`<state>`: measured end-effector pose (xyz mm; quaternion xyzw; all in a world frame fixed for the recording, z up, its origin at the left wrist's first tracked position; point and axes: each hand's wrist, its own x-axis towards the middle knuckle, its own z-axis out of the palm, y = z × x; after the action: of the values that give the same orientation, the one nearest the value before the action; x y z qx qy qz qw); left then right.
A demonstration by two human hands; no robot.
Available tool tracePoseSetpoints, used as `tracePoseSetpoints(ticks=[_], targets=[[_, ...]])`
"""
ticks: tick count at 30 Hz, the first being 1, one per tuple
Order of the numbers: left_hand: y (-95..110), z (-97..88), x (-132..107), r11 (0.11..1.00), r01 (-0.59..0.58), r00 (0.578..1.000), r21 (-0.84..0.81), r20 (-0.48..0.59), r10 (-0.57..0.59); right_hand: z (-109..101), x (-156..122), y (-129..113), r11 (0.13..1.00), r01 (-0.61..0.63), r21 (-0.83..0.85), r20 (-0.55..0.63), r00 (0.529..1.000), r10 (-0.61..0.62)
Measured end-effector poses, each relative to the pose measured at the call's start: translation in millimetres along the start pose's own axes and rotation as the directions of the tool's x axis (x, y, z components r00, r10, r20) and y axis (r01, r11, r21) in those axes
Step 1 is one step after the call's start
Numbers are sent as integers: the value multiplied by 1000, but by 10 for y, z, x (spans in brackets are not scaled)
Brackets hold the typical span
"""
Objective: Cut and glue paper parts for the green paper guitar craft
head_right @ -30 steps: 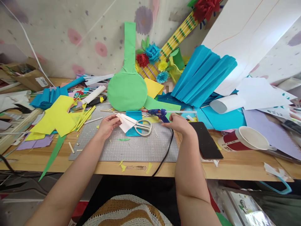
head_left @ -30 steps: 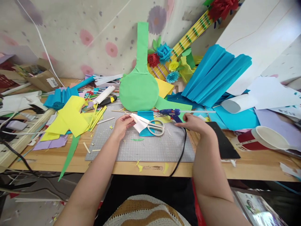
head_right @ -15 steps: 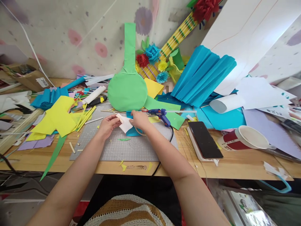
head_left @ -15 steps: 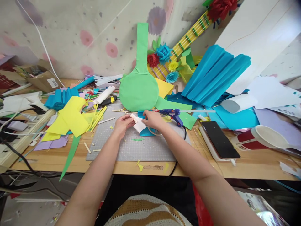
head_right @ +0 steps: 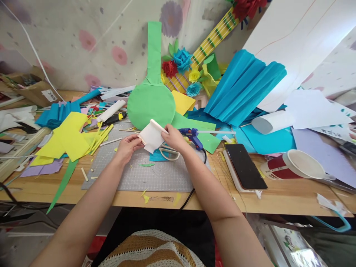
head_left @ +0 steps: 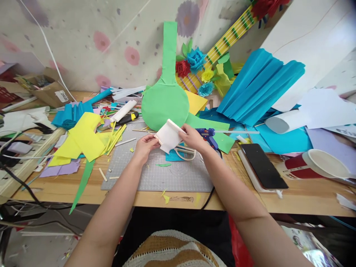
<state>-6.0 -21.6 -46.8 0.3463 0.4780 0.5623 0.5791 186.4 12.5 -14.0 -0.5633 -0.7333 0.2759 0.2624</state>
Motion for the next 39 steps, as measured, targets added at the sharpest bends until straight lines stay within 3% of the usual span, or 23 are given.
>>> tracePoseSetpoints(ticks=[2, 5, 9, 26, 31, 39], targets=[[-7, 12, 6, 1000, 0, 1000, 19, -9, 0, -12, -35, 66, 979, -30, 203, 11, 1000, 29], [-13, 34, 8, 999, 2, 999, 38, -34, -1, 37, -95, 129, 880, -13, 475, 11, 1000, 9], [-25, 45, 11, 999, -13, 997, 45, -77, 16, 115, -137, 136, 771, -18, 637, 25, 1000, 2], [-40, 82, 19, 994, -101, 986, 41, -131, 106, 209, -131, 113, 697, -68, 713, 84, 996, 11], [-68, 82, 40, 986, -151, 983, 71, -94, 157, 230, -117, 124, 692, -60, 720, 62, 998, 23], [-84, 111, 48, 977, -195, 971, 89, -126, 205, 245, -113, 127, 681, -39, 731, 44, 999, 10]])
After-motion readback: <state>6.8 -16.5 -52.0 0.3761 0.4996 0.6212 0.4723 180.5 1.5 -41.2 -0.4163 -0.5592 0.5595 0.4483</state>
